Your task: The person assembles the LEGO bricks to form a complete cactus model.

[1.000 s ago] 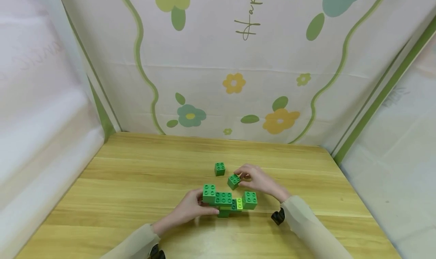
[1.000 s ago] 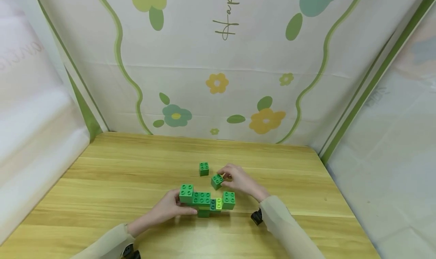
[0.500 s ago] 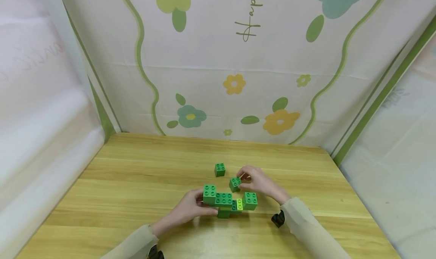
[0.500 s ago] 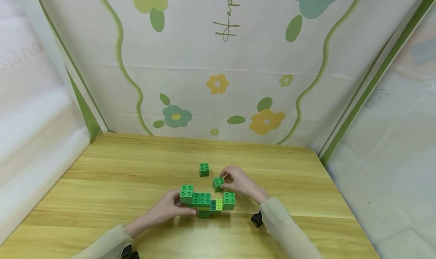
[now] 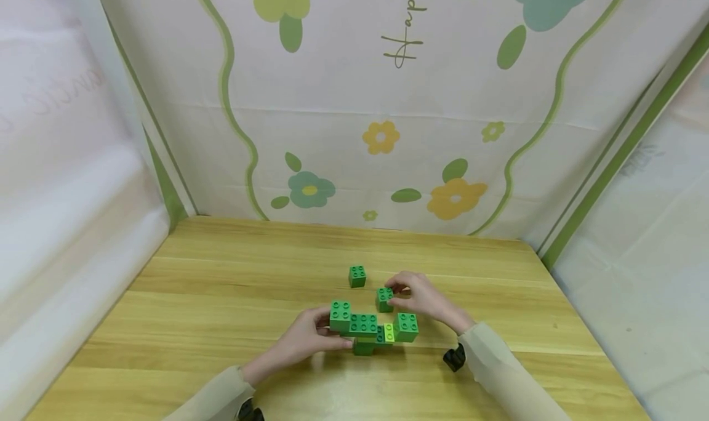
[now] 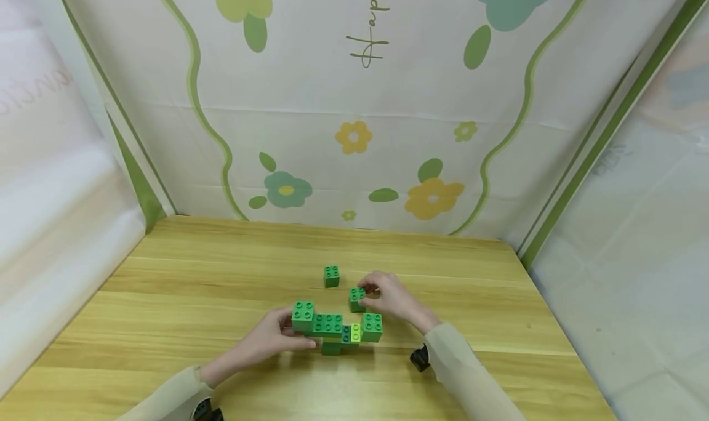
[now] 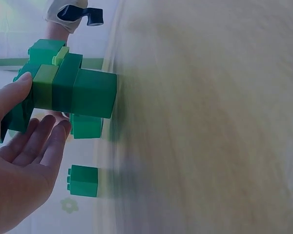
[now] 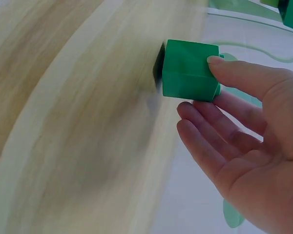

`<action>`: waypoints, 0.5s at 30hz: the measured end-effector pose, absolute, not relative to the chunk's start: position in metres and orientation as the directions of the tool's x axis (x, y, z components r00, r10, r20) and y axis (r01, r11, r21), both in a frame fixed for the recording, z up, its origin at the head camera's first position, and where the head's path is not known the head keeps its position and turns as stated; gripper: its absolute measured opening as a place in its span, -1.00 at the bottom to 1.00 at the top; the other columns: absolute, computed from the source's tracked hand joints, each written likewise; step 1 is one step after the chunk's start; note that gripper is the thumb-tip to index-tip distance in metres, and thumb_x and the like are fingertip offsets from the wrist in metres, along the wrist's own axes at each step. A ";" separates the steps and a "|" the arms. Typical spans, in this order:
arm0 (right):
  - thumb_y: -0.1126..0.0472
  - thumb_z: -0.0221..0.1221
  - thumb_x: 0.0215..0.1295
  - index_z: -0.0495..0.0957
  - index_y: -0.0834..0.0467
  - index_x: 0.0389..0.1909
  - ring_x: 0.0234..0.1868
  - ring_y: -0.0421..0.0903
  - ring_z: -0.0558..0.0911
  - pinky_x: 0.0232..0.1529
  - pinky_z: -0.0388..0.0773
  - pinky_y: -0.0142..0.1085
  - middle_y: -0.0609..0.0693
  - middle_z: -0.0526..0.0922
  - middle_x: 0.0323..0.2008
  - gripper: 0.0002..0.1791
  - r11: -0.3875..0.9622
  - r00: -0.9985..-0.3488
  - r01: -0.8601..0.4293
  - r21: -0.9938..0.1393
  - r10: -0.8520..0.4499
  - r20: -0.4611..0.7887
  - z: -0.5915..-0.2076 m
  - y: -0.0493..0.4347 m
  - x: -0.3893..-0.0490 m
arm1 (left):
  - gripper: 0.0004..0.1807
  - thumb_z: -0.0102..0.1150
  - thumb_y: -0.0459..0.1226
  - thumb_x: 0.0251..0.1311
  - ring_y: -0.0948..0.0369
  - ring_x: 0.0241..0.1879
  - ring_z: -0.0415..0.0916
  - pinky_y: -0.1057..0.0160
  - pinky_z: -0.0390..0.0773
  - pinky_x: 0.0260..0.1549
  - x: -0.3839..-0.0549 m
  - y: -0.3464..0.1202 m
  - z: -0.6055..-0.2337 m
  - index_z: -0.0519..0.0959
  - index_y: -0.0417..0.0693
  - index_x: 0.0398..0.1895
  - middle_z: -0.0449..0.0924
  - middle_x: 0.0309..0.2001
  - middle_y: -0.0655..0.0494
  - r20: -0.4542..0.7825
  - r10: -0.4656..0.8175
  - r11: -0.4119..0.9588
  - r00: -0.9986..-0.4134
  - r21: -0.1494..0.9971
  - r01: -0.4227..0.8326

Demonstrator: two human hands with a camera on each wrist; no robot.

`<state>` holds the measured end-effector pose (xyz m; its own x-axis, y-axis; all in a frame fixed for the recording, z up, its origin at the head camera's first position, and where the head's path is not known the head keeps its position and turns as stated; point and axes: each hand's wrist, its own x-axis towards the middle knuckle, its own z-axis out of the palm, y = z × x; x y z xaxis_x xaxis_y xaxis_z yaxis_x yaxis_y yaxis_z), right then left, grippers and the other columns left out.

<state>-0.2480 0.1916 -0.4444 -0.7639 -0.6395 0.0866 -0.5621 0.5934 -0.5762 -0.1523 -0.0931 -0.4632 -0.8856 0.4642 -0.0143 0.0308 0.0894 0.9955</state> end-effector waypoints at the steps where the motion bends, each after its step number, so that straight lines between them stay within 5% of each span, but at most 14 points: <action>1: 0.26 0.32 0.25 0.60 0.26 0.01 -0.12 0.04 0.68 -0.06 0.73 -0.22 0.12 0.67 -0.10 -0.67 0.591 -0.762 -0.567 -0.573 -0.641 0.093 -0.444 0.192 -0.248 | -0.34 0.48 -0.25 0.05 0.01 0.03 0.68 0.33 0.69 -0.01 -0.152 -0.093 -0.463 0.48 -0.26 0.23 0.63 0.10 -0.21 -0.013 0.466 0.086 -0.885 0.996 0.031; 15: 0.19 0.34 0.24 0.60 0.19 -0.04 -0.16 -0.11 0.68 -0.08 0.72 -0.36 0.05 0.66 -0.11 -0.70 0.606 -0.787 -0.565 -0.559 -0.600 0.145 -0.420 0.197 -0.238 | -0.34 0.47 -0.27 0.05 0.00 -0.01 0.70 0.32 0.70 -0.04 -0.152 -0.093 -0.461 0.46 -0.32 0.23 0.64 0.07 -0.23 -0.008 0.456 0.076 -0.890 0.997 0.030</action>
